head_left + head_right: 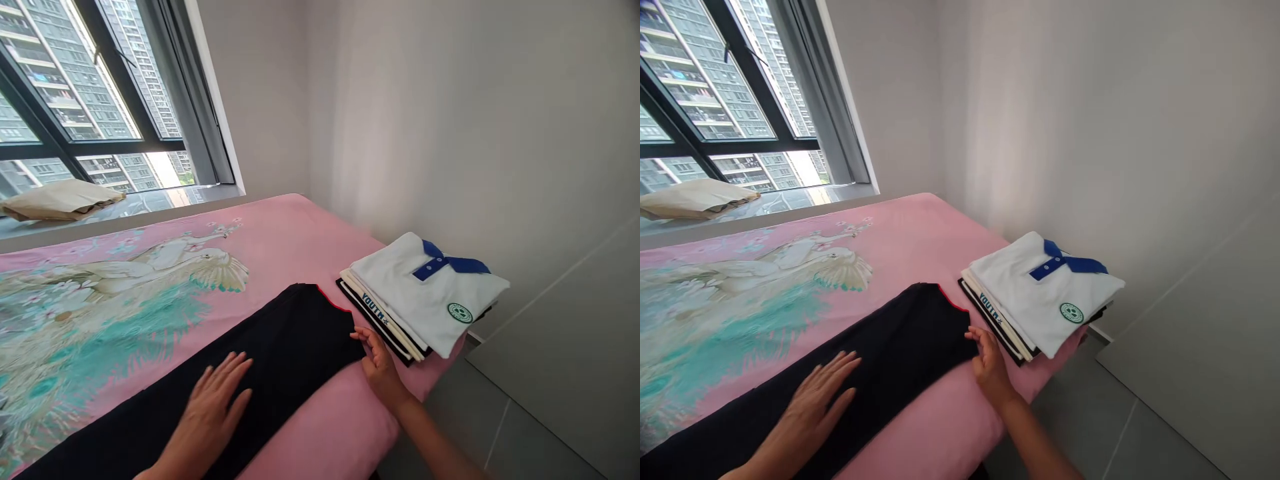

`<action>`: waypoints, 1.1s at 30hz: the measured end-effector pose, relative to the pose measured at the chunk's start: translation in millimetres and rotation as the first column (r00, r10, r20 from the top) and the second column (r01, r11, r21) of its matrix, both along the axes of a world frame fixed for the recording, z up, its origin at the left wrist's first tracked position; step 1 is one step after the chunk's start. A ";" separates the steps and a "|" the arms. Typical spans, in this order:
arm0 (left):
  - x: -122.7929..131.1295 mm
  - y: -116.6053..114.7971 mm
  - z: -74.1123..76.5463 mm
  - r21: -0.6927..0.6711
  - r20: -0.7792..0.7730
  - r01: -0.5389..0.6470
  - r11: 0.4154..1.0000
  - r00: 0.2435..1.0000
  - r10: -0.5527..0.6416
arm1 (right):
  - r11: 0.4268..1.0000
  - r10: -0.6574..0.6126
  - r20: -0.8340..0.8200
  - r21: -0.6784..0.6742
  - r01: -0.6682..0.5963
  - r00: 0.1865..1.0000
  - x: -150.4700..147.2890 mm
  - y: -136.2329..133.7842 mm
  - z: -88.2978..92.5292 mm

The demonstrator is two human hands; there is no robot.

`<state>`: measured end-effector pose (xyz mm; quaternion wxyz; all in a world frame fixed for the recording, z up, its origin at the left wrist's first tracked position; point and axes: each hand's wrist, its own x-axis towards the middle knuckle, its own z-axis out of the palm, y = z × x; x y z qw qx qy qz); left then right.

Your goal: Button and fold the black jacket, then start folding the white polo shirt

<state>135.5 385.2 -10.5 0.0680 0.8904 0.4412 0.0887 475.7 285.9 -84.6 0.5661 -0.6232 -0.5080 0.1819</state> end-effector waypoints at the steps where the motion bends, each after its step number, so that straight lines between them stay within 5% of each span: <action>1: 27.3 0.3 6.1 -0.041 -0.002 0.073 0.997 0.997 -0.073 | 1.000 -0.004 0.018 0.003 0.004 1.000 0.7 0.2 0.7; 5: 113.7 13.9 16.8 -0.156 -0.005 0.203 0.967 0.979 -0.206 | 1.000 0.008 0.076 0.009 -0.008 0.997 4.7 -1.3 3.3; 10: 160.3 33.7 22.0 -0.197 -0.098 0.205 0.959 0.969 -0.227 | 1.000 0.015 0.075 0.015 -0.016 0.997 9.1 -0.6 7.8; 19: 152.1 39.0 11.5 -0.153 -0.017 0.117 0.981 0.993 -0.121 | 0.996 -0.084 0.086 -0.019 0.086 0.993 4.9 2.5 8.4; 29: 149.2 34.6 11.3 -0.051 -0.089 0.016 0.999 0.996 -0.020 | 0.980 -0.162 0.311 -0.062 0.190 0.937 -0.2 9.9 20.0; 33: 138.3 40.2 22.0 -0.128 -0.091 0.123 0.984 0.987 -0.135 | 0.981 -0.163 0.327 -0.046 0.188 0.931 -1.0 7.5 19.2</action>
